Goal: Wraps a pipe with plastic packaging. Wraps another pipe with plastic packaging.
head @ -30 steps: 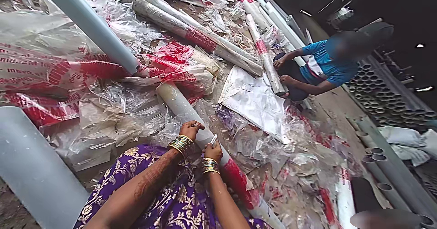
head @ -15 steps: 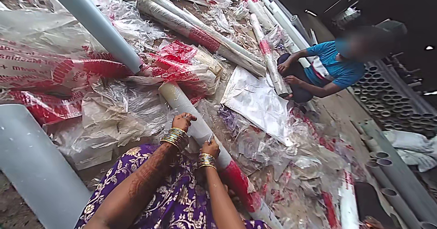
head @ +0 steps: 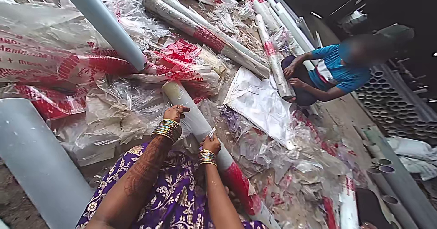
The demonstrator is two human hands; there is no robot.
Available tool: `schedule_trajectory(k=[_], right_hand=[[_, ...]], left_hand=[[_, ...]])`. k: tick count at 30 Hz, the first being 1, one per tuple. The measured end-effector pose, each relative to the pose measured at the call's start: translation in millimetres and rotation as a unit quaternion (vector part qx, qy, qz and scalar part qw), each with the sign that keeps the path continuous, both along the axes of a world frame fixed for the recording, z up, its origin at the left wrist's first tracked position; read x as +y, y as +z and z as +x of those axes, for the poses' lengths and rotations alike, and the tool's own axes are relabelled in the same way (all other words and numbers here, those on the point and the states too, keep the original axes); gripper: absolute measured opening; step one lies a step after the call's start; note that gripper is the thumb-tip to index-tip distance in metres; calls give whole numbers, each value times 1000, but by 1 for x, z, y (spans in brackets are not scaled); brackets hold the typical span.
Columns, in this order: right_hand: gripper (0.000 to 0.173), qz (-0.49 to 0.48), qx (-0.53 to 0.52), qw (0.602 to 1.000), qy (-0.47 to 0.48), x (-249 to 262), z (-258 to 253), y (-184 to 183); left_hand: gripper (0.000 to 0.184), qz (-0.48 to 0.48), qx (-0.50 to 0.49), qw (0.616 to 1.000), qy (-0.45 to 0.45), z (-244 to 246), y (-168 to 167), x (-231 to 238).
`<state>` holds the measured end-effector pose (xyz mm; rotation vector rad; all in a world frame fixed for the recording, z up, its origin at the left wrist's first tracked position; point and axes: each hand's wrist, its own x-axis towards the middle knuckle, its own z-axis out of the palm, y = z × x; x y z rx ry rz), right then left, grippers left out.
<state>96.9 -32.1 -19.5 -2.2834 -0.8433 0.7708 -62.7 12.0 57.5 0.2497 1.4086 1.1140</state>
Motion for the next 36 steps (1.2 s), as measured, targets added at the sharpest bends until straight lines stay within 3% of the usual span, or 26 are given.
schedule_trajectory(k=[4, 6, 16, 18, 20, 21, 23, 25, 26, 27, 28, 31, 34, 36], right_hand=[[41, -113, -79, 986, 91, 14, -1, 4], [45, -124, -107, 979, 120, 3, -1, 3], [47, -55, -6, 996, 68, -1, -2, -4], [47, -25, 23, 998, 54, -4, -2, 0], [47, 11, 42, 998, 53, 6, -4, 3], [47, 12, 44, 997, 58, 14, -5, 2], [46, -31, 24, 996, 86, 29, -9, 0], [45, -75, -21, 990, 118, 39, -9, -5], [45, -84, -36, 988, 125, 43, -9, -6], [44, -87, -45, 987, 130, 44, -9, -7], [44, -90, -45, 986, 134, 44, -7, -8], [42, -62, -5, 991, 116, 39, -4, -6], [35, -48, -43, 987, 146, 35, -1, 5], [37, -56, -58, 983, 166, 36, 4, 6]], left_hand=[[23, 6, 3, 1000, 23, -6, -1, 3], [22, 11, 4, 999, 43, -8, -2, 3], [18, 25, -1, 977, 212, -45, -11, 6], [17, 23, 25, 977, 208, -51, -18, 11], [23, 55, 58, 978, 194, -62, -21, 13], [36, 82, 99, 971, 202, -71, -23, 11], [48, 138, 251, 923, 258, -97, -26, 2], [43, 215, 442, 812, 315, -117, -23, -11], [38, 271, 489, 766, 319, -117, -18, -13], [31, 327, 496, 750, 292, -106, -13, -14], [26, 370, 482, 758, 236, -83, -9, -13], [23, 439, 457, 773, -31, 10, -29, 4], [41, 325, 465, 738, -366, 66, -58, 13], [51, 216, 457, 717, -480, 73, -66, 15]])
